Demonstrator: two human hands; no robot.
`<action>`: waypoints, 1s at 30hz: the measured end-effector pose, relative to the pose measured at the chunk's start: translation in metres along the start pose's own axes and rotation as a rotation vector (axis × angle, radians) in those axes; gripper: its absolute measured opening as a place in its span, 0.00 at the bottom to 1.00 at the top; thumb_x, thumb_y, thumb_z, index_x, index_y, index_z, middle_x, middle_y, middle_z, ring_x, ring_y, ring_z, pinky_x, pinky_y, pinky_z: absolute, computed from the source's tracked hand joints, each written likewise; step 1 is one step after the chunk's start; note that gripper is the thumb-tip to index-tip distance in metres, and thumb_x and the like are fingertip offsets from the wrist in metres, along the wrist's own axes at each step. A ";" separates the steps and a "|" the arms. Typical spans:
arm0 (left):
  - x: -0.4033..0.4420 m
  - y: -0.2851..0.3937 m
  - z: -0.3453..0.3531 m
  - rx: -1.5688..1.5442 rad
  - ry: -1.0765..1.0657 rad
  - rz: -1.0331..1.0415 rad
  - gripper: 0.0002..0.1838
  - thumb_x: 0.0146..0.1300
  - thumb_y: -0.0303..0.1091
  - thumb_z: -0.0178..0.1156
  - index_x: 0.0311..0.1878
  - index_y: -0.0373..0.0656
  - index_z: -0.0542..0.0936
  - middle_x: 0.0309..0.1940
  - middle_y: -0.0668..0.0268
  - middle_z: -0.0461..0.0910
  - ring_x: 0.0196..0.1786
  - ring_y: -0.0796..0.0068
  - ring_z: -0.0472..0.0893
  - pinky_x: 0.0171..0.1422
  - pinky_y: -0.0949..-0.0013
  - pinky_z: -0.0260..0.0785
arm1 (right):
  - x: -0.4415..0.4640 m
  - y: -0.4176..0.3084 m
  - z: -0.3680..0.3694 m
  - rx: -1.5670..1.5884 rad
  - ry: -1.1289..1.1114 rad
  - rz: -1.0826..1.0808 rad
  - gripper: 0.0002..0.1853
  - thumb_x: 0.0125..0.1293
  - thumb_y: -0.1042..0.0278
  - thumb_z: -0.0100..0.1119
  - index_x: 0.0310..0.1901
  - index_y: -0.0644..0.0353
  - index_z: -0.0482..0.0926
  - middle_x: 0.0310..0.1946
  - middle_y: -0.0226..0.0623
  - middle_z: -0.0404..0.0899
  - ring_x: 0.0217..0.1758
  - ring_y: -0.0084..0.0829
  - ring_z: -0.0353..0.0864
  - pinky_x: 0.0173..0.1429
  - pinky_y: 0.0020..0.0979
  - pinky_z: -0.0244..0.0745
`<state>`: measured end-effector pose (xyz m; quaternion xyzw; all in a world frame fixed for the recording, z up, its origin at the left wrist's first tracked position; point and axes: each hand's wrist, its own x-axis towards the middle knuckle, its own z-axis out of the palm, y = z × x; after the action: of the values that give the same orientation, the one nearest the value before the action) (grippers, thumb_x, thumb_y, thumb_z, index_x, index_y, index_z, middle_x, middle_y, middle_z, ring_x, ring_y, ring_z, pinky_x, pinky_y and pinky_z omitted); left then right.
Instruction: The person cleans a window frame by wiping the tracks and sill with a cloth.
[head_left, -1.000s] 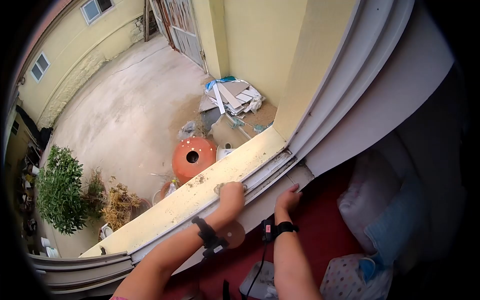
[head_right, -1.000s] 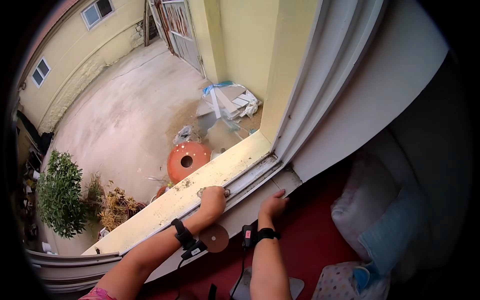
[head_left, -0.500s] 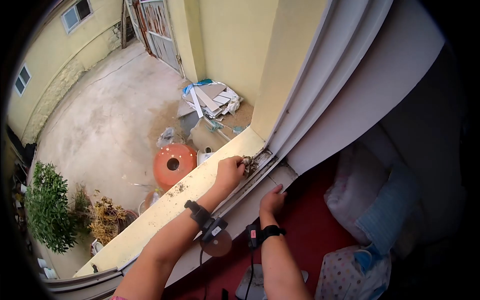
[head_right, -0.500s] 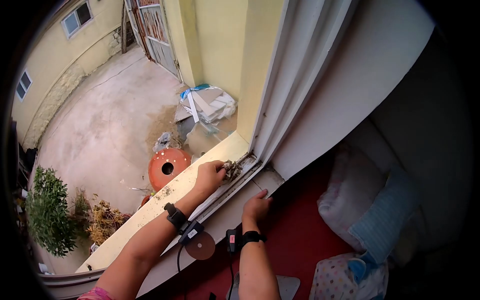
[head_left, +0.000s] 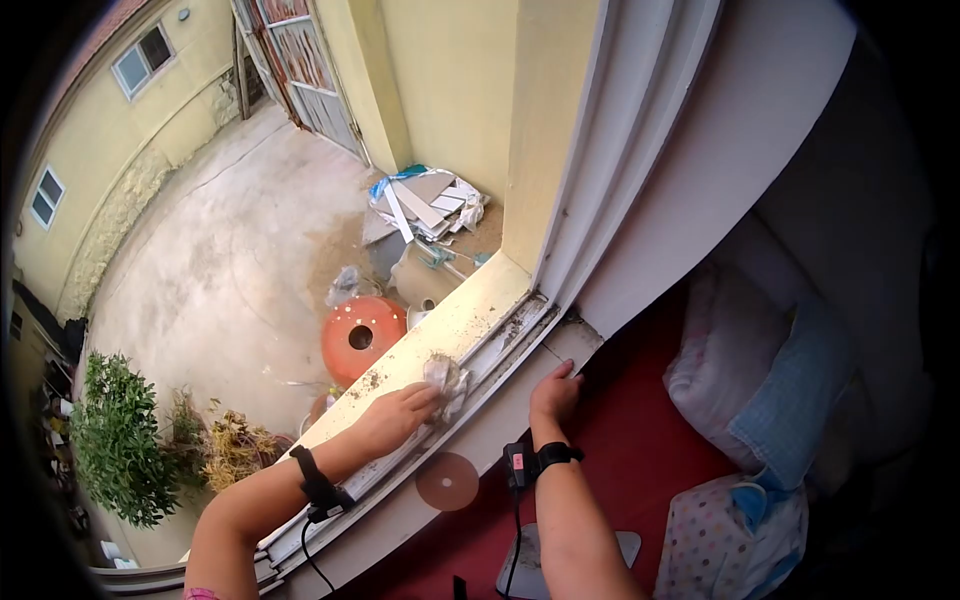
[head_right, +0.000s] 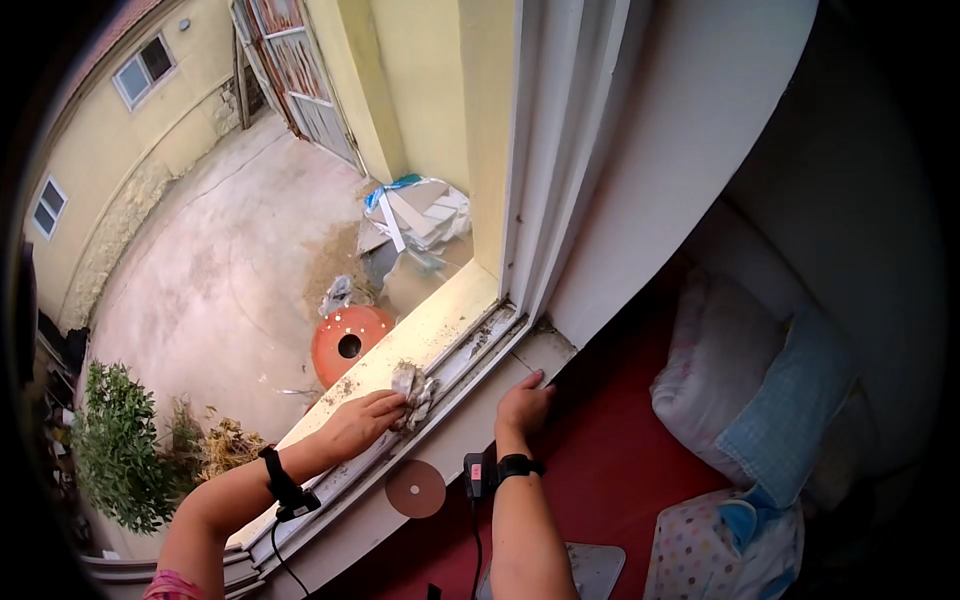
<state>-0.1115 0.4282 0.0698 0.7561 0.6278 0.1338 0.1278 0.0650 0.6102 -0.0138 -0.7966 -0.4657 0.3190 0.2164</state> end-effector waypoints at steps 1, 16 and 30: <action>0.001 -0.001 0.007 0.143 -0.033 0.076 0.15 0.58 0.30 0.51 0.48 0.36 0.76 0.50 0.60 0.72 0.58 0.65 0.69 0.58 0.65 0.66 | -0.001 -0.001 -0.002 0.003 -0.001 0.004 0.31 0.68 0.46 0.35 0.54 0.70 0.67 0.46 0.58 0.75 0.48 0.54 0.76 0.51 0.45 0.72; 0.149 -0.026 0.041 0.324 0.085 0.118 0.21 0.60 0.32 0.47 0.55 0.34 0.73 0.62 0.61 0.67 0.69 0.64 0.60 0.72 0.62 0.50 | 0.003 0.007 0.006 -0.057 0.089 -0.065 0.28 0.68 0.47 0.36 0.46 0.69 0.71 0.40 0.58 0.77 0.43 0.56 0.77 0.45 0.48 0.72; 0.202 -0.016 0.035 0.223 0.170 0.067 0.14 0.57 0.31 0.48 0.47 0.37 0.71 0.43 0.62 0.75 0.52 0.65 0.70 0.54 0.66 0.64 | -0.005 -0.004 -0.004 -0.014 0.028 -0.026 0.26 0.68 0.49 0.38 0.50 0.68 0.70 0.44 0.56 0.76 0.47 0.54 0.76 0.49 0.46 0.72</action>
<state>-0.0781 0.6289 0.0401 0.7721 0.6217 0.1307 -0.0151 0.0634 0.6077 -0.0073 -0.7964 -0.4752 0.3016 0.2214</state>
